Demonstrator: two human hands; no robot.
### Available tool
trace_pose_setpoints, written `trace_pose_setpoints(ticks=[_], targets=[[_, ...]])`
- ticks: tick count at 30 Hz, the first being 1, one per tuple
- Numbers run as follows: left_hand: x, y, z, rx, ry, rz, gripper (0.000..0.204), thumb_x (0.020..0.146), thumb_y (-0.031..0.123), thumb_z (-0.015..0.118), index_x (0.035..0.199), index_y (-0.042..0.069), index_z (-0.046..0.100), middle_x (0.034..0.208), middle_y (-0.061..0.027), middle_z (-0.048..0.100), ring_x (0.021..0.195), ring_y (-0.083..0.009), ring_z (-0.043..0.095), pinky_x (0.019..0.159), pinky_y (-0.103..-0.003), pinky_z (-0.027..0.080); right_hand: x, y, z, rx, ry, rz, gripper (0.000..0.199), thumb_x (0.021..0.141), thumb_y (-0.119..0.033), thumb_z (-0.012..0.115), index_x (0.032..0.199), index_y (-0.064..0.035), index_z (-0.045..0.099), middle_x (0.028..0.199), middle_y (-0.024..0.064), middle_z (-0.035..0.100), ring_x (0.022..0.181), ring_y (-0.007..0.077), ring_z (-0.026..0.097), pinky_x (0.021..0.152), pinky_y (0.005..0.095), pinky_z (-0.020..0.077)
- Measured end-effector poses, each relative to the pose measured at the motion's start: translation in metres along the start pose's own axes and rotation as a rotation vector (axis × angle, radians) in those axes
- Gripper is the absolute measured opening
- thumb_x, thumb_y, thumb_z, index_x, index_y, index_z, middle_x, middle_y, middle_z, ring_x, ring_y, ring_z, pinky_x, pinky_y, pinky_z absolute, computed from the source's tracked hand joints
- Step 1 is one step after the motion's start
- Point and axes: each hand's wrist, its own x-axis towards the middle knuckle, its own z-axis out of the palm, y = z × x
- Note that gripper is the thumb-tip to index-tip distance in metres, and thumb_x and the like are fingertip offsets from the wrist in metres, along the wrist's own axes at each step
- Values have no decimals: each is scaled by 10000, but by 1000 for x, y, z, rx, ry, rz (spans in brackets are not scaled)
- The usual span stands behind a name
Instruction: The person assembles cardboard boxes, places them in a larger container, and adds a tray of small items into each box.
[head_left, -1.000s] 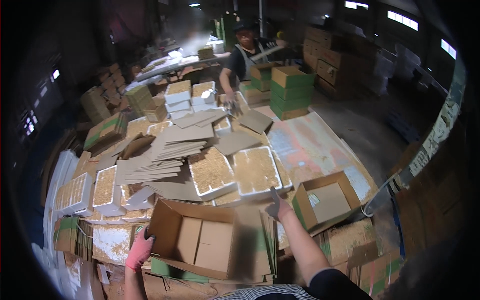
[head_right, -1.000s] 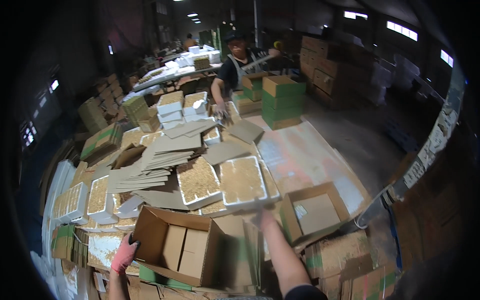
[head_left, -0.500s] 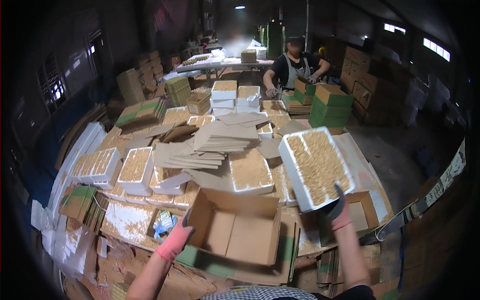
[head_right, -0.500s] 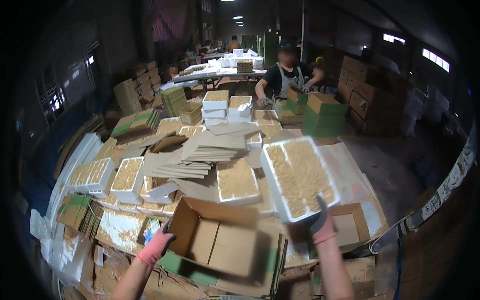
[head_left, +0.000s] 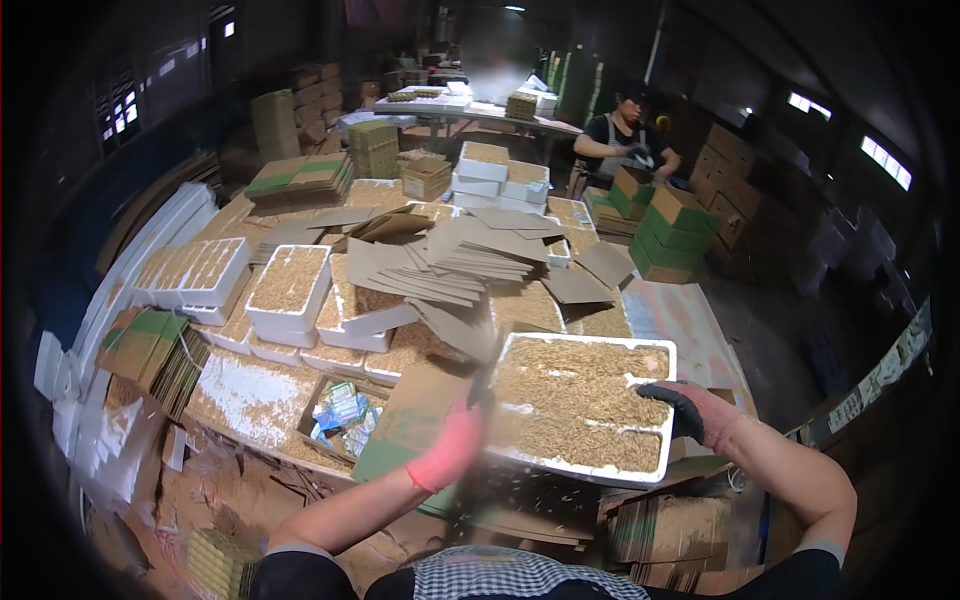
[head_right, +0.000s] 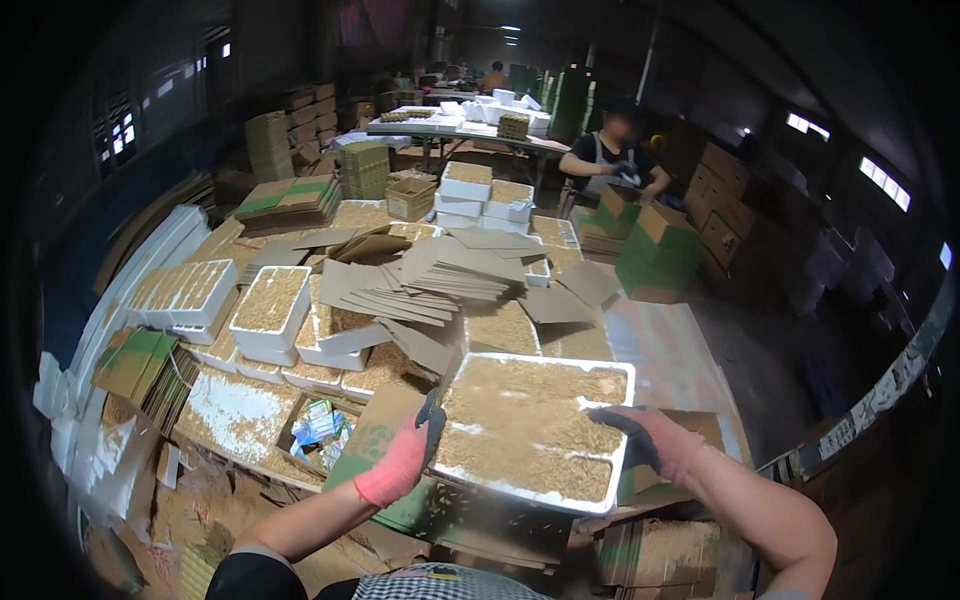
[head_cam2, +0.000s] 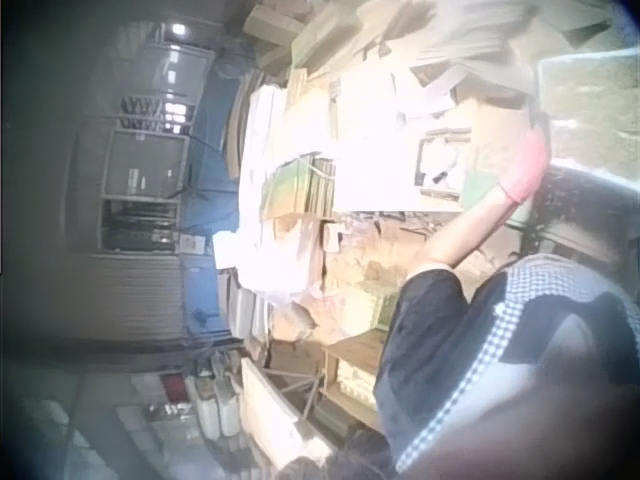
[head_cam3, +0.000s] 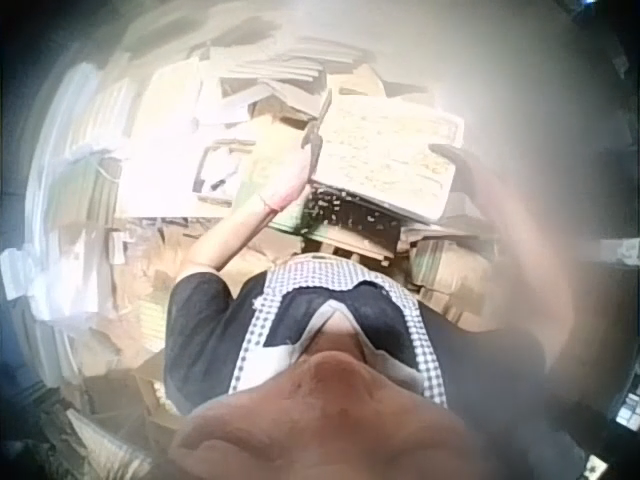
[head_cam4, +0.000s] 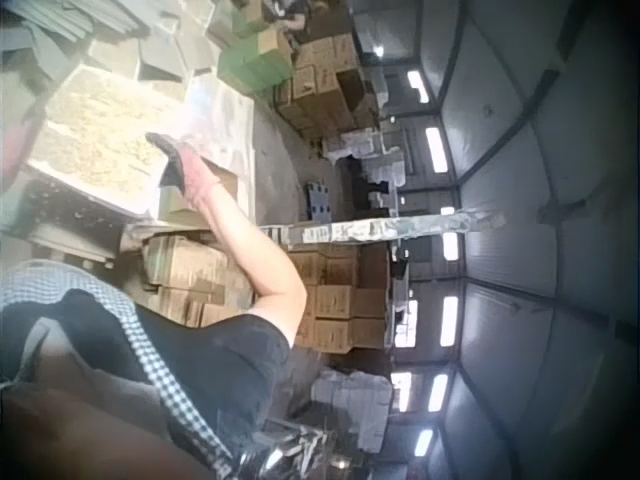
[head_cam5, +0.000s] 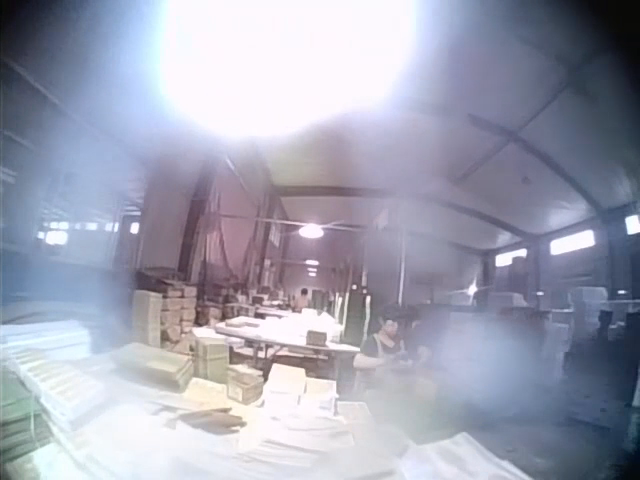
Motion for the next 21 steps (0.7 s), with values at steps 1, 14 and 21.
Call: trace_pose_setpoints(ticks=[1,14,21], targets=[[0,1,-7,68,-17,-30,442,987,192,451,1383,3,400,1105,-230,574,936,-331,586,838,-412,479,16,3,0,-6,-40,-15,436,928,-283,629,1262,-5,592,1204,101,639,1015,166,641,847,278,529],[126,-44,-114,306,558,58,568,905,354,579,1300,-39,471,1223,-265,527,1094,-390,523,976,-424,429,167,52,36,-1449,-309,-552,481,768,-443,699,1030,-62,566,1020,194,644,1000,367,617,858,434,486],[227,-20,-257,202,1085,176,161,797,183,690,826,25,703,682,-115,669,607,-219,629,621,-363,491,144,38,36,-1387,-295,-838,415,861,-449,618,1026,-68,600,1013,158,648,985,343,622,847,415,493]])
